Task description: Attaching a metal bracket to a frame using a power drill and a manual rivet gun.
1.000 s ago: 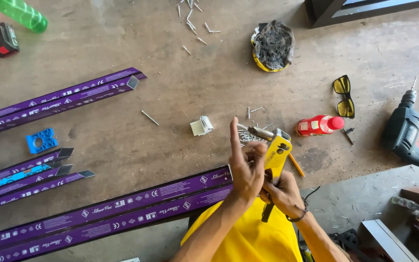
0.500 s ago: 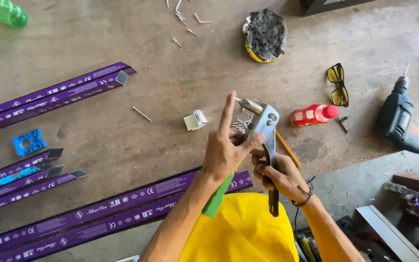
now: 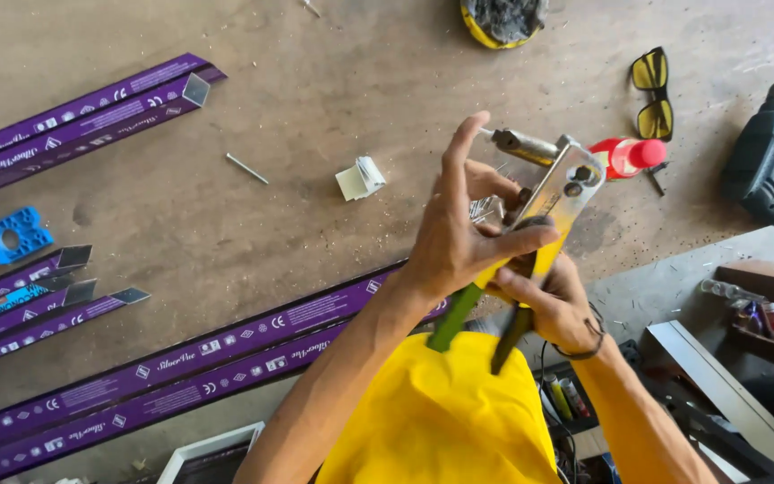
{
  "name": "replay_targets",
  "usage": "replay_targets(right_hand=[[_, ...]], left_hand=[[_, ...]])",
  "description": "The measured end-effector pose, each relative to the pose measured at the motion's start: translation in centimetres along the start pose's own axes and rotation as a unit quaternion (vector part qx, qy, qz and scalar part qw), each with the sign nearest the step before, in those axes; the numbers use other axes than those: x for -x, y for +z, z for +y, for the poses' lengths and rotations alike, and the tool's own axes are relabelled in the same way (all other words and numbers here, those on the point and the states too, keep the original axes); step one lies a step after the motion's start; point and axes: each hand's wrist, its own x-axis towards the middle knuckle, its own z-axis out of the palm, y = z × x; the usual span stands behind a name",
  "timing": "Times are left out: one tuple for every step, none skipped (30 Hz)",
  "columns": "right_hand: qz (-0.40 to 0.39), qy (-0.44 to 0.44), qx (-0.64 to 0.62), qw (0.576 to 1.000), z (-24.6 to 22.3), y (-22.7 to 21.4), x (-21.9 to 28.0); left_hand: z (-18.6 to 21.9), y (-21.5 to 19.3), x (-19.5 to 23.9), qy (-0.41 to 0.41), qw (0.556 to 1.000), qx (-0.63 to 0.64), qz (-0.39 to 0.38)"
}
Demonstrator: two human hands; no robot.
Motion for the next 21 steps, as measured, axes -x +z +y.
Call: replay_targets(right_hand=[[0.002,0.005,-0.001,1.000,-0.3,-0.4,0.4],[-0.044,0.020,0.046,0.998,-0.7,-0.8,0.9],[-0.088,0.033,0.092,0.991,-1.1,-1.1,1.2],[-0.086,0.035,0.090,0.992,-0.4,-2.2,1.9],[-0.088,0.053,0.122,0.987,0.2,-3.4,2.5],[-0.090,0.070,0.153,0.982,0.7,-4.5,3.3],[-0.086,0.074,0.155,0.981,2.4,-5.8,4.8],[-0.102,0.111,0.279,0.948,4.1,-7.0,6.4],[-0.120,0.145,0.397,0.898,6.0,-8.2,7.7],[-0.120,0.146,0.398,0.898,6.7,-7.5,8.4],[-0.109,0.195,0.441,0.869,7.3,-6.7,9.0],[-0.097,0.244,0.482,0.836,8.0,-6.0,9.7],[-0.097,0.247,0.483,0.834,8.4,-5.2,9.7],[-0.106,0.228,0.501,0.828,8.7,-4.4,9.6],[-0.116,0.208,0.516,0.823,9.1,-3.5,9.4],[-0.116,0.209,0.516,0.823,9.8,-3.3,9.5],[-0.122,0.203,0.539,0.808,10.4,-3.1,9.5],[-0.129,0.197,0.563,0.792,11.1,-3.0,9.6],[-0.126,0.198,0.563,0.792,11.6,-3.1,9.6],[-0.126,0.198,0.573,0.785,12.2,-3.2,9.5],[-0.126,0.200,0.583,0.778,12.8,-3.2,9.7]], left_hand=[[-0.1,-0.9,0.2,-0.005,1.000,0.001,0.000],[-0.2,-1.8,0.3,-0.039,0.997,0.035,-0.061],[-0.4,-2.8,0.2,-0.069,0.988,0.068,-0.124],[-2.9,-4.5,1.2,-0.072,0.987,0.069,-0.126],[-5.4,-6.1,2.1,-0.012,0.981,-0.060,-0.185],[-8.0,-7.7,2.9,0.050,0.952,-0.187,-0.239],[-8.7,-8.4,3.5,0.049,0.952,-0.182,-0.241],[-9.4,-9.2,4.1,-0.056,0.893,-0.257,-0.366],[-10.1,-10.2,4.6,-0.156,0.801,-0.326,-0.478],[-10.7,-10.1,4.6,-0.156,0.801,-0.324,-0.478],[-11.3,-10.0,4.5,-0.130,0.786,-0.339,-0.500],[-11.9,-9.9,4.4,-0.103,0.771,-0.352,-0.521],[-12.1,-9.7,4.2,-0.103,0.772,-0.349,-0.521],[-12.3,-9.5,4.1,-0.061,0.774,-0.352,-0.523],[-12.5,-9.6,3.7,-0.019,0.774,-0.356,-0.523],[-12.4,-9.7,3.7,-0.020,0.774,-0.355,-0.524],[-12.5,-9.8,3.7,-0.029,0.763,-0.362,-0.535],[-12.5,-9.9,3.6,-0.039,0.751,-0.369,-0.547],[-13.0,-9.8,3.6,-0.037,0.751,-0.367,-0.548],[-13.5,-9.7,3.7,-0.037,0.737,-0.378,-0.559],[-14.0,-9.5,3.9,-0.037,0.722,-0.388,-0.572]])
